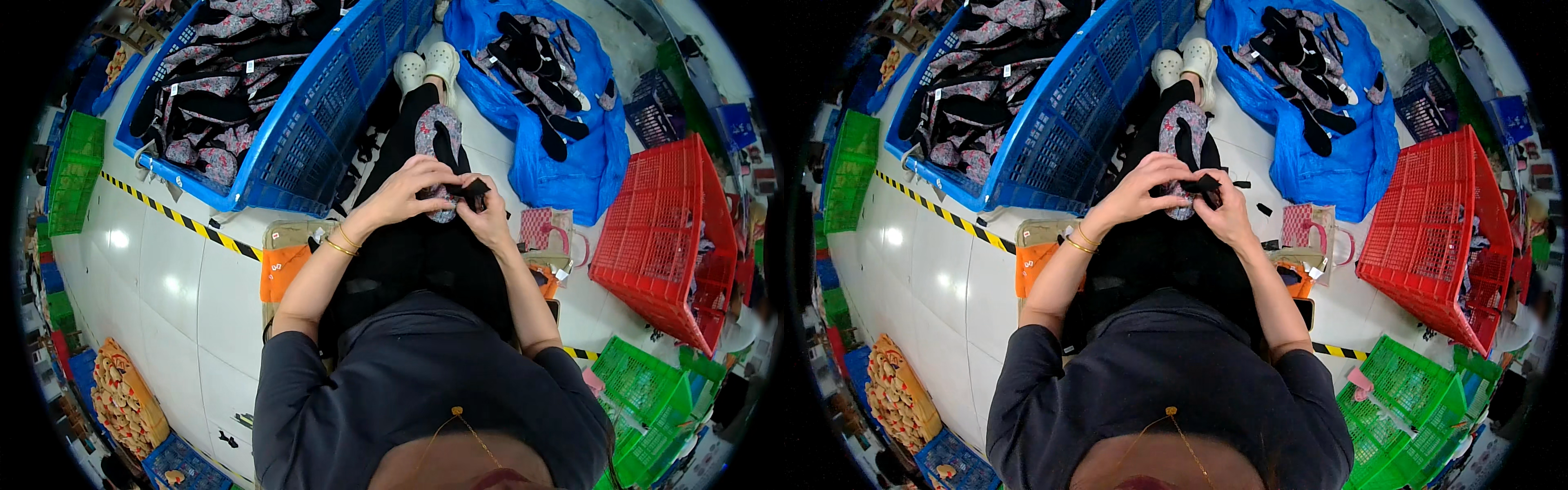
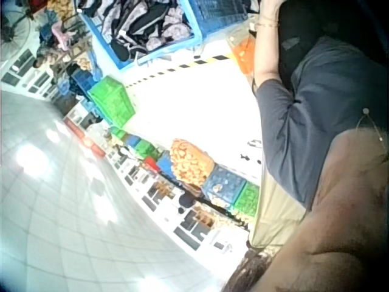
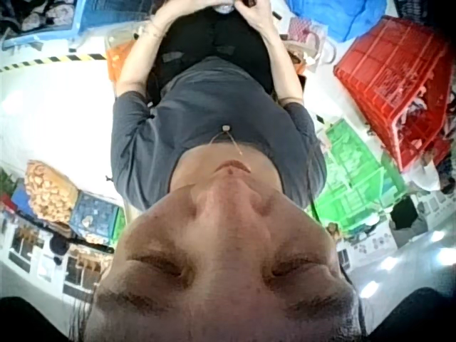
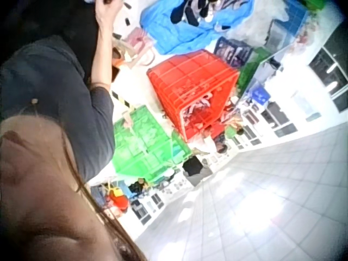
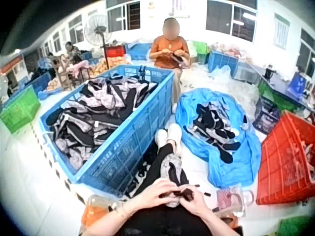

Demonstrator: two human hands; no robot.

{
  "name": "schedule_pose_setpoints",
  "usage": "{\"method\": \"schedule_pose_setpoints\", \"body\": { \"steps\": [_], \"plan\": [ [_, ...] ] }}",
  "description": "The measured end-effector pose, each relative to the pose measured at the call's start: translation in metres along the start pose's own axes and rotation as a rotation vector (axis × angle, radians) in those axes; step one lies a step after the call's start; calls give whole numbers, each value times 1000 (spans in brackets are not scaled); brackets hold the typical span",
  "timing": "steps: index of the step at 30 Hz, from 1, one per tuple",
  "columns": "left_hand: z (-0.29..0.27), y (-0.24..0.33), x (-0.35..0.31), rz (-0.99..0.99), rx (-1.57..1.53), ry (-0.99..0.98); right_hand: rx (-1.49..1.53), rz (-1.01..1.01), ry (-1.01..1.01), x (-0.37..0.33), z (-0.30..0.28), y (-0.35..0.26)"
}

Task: The person sits on a low stool and repeatedly picks up floral-patterned slippers from a blue crate. They use scissors to trim loose threads and excess fabric from the edges of the slippers, then place the trimmed items into a red crate.

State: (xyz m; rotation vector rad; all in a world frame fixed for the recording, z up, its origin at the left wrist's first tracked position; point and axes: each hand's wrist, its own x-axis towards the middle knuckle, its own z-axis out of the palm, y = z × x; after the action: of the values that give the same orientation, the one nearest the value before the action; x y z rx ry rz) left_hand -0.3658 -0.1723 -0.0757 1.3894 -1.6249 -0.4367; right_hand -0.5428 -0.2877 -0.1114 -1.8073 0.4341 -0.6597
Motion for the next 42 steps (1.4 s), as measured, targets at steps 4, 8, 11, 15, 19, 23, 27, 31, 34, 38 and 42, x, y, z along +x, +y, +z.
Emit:
{"method": "schedule_pose_setpoints", "body": {
  "steps": [4,8,11,15,19,23,27,31,34,38,42],
  "plan": [
    [20,-1,-23,16,122,249,150,-14,-82,-4,8,6],
    [29,5,-47,4,229,396,89,162,29,-2,-5,-10],
    [35,1,-65,27,268,442,-283,35,-21,-1,-19,-39],
    [45,5,-72,-13,141,469,-428,-119,-147,-17,-22,-44],
    [45,7,-73,-23,132,478,-625,-354,-203,-19,-20,-41],
    [46,8,-72,-23,136,466,-755,-491,-181,-19,-8,-45],
    [49,10,-70,-13,141,478,-858,-477,-180,-19,4,-50],
    [50,11,-67,-9,129,478,-908,-505,-201,-19,8,-42],
    [51,9,-68,-23,133,466,-925,-490,-208,-20,9,-42],
    [52,8,-70,-72,93,445,-906,-464,-246,-22,7,-38],
    [56,2,-70,-46,39,448,-779,-425,-201,-24,7,-35]
  ]
}}
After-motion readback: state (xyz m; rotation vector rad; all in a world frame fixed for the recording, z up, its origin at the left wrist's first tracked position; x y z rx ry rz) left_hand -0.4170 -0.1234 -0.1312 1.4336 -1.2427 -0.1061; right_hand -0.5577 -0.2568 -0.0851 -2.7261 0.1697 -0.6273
